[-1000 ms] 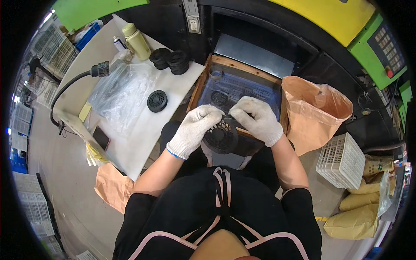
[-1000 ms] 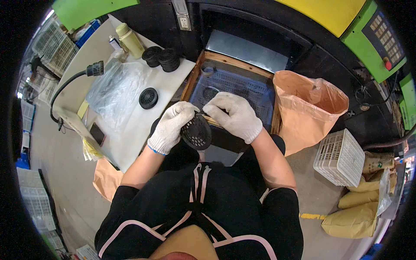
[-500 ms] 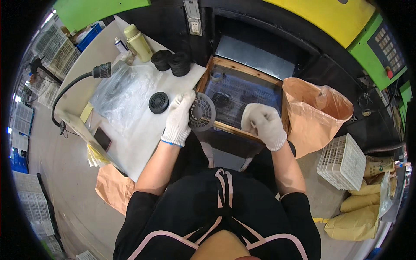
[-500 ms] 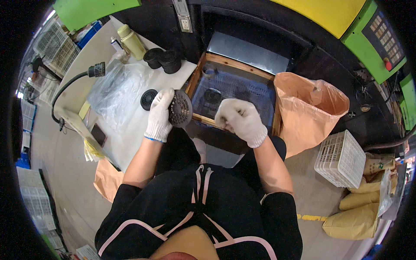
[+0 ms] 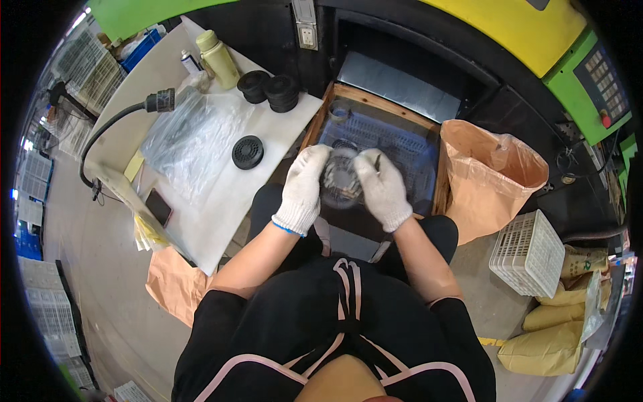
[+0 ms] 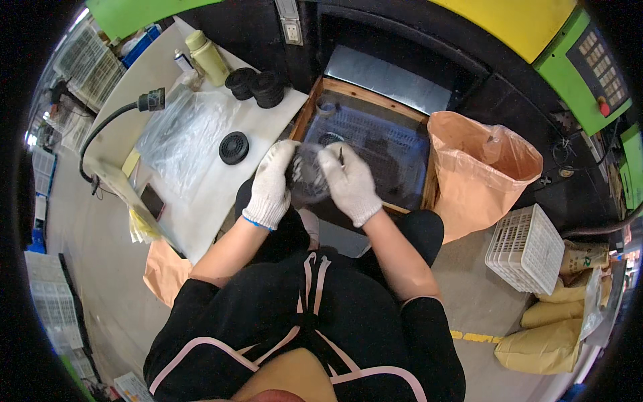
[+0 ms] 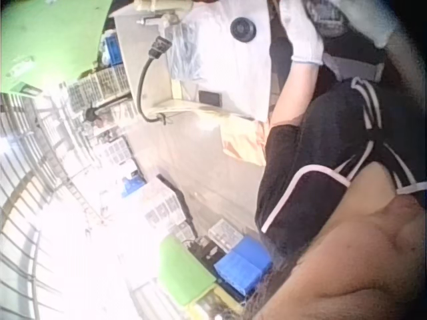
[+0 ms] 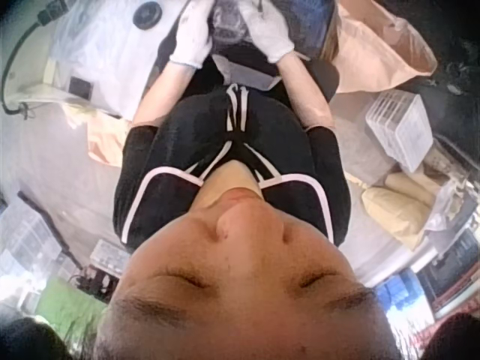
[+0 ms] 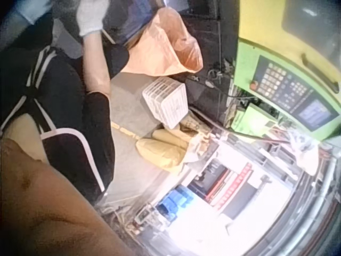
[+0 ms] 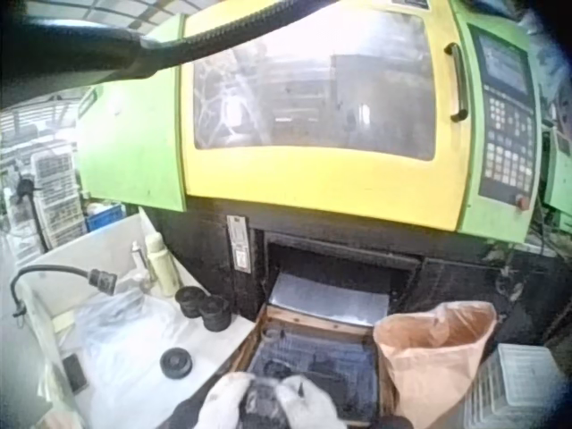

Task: The recorder is inspecting and cleaning flash from plastic molded parts using a small tool at an industrial workstation.

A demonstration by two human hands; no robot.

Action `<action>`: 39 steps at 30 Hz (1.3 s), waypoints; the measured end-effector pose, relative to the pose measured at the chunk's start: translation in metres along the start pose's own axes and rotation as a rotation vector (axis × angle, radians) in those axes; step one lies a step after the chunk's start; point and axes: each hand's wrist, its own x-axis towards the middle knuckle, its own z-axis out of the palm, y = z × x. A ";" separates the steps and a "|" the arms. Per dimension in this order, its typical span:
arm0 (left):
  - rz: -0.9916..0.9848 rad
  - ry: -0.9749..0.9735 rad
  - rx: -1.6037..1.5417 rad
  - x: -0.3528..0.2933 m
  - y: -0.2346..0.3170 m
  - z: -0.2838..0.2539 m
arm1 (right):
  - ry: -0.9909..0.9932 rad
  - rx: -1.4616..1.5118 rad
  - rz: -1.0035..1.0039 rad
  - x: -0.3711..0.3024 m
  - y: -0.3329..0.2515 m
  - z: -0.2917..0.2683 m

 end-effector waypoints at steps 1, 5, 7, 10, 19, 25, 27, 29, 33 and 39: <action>0.038 -0.060 0.034 -0.002 -0.003 -0.004 | -0.011 -0.256 -0.093 -0.001 -0.003 -0.009; 0.152 -0.305 0.188 -0.022 0.002 -0.002 | -0.274 0.047 0.078 -0.016 0.012 -0.009; 0.116 -0.281 0.163 -0.026 0.008 0.006 | -0.183 0.295 0.156 -0.028 0.024 0.001; -0.082 -0.131 -0.013 -0.020 0.006 0.007 | -0.098 0.240 0.151 -0.021 0.024 0.000; 0.069 -0.172 0.094 -0.023 0.011 -0.001 | -0.286 0.322 0.236 -0.017 0.007 0.009; 0.075 0.021 -0.067 -0.015 0.005 -0.007 | 0.011 0.003 0.384 -0.003 -0.021 0.005; 0.038 0.032 0.095 -0.015 0.003 -0.020 | -0.024 -0.228 -0.021 0.008 0.002 -0.004; 0.139 -0.091 0.149 -0.017 0.001 -0.018 | -0.258 -0.299 0.061 0.003 -0.009 -0.004; 0.091 -0.208 0.218 -0.019 0.019 -0.009 | -0.179 0.464 0.267 -0.021 0.020 0.023; 0.076 -0.060 -0.080 -0.014 0.007 0.000 | 0.086 -0.069 0.164 -0.002 0.004 -0.001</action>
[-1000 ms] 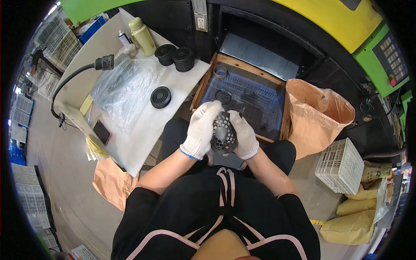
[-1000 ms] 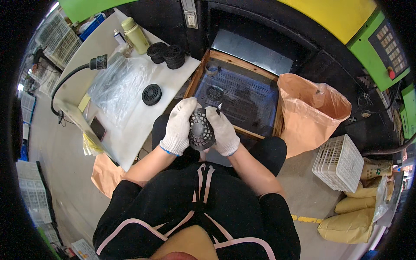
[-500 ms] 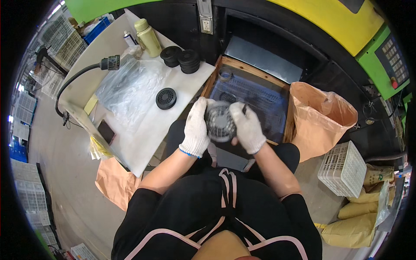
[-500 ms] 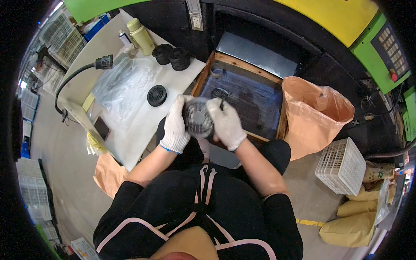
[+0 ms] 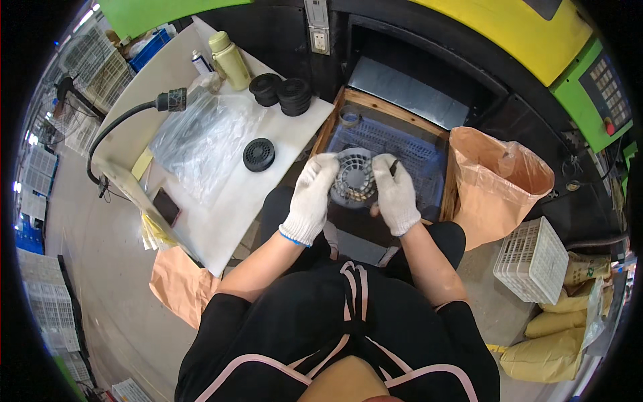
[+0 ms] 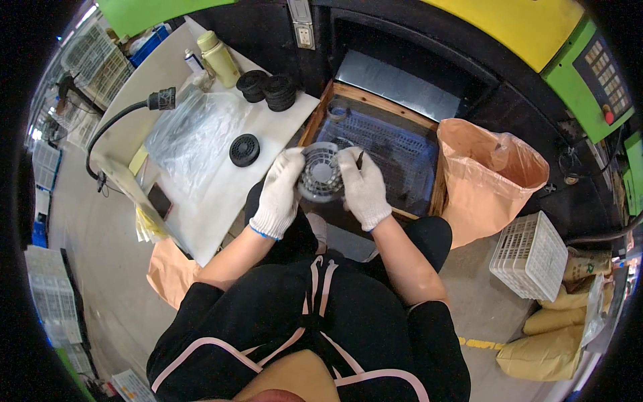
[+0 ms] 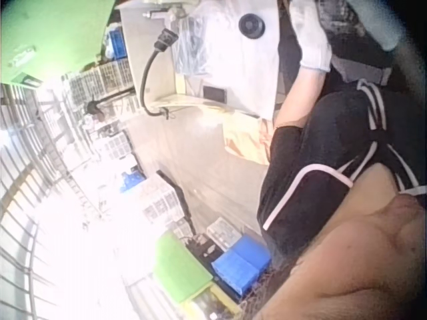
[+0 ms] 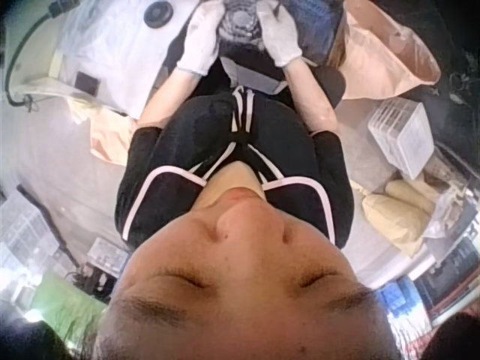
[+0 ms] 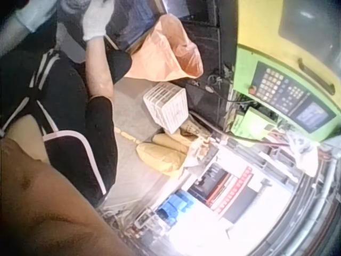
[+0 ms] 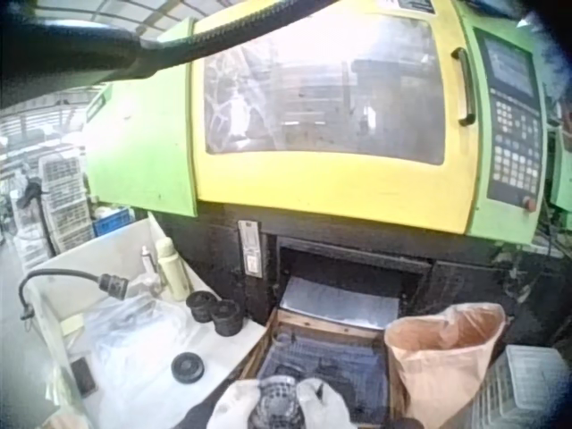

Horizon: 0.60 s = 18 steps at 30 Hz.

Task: The recorder is inspecting and cleaning flash from plastic molded parts using a small tool at an industrial workstation.

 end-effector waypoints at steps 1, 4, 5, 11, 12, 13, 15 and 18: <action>0.004 0.002 0.001 0.000 -0.006 -0.010 | 0.065 -0.190 -0.259 0.004 -0.002 0.000; 0.041 -0.190 0.292 -0.004 -0.006 -0.023 | -0.316 -0.180 -0.032 -0.002 -0.010 -0.005; 0.036 -0.190 0.291 -0.007 -0.006 -0.020 | -0.412 0.021 0.135 -0.010 -0.011 0.002; -0.223 0.116 -0.016 -0.006 0.003 -0.007 | -0.230 0.412 0.267 -0.016 0.006 0.015; -0.220 0.124 -0.015 -0.006 0.004 -0.012 | -0.187 0.229 0.309 -0.011 -0.004 0.012; -0.196 0.074 0.034 -0.006 0.002 -0.016 | -0.136 0.107 0.283 -0.008 -0.017 0.006; -0.150 -0.037 0.129 -0.003 -0.005 -0.021 | -0.072 -0.229 -0.381 0.028 0.038 -0.009; -0.059 -0.066 0.138 -0.007 -0.011 -0.022 | -0.327 -0.088 -0.257 0.024 0.030 -0.006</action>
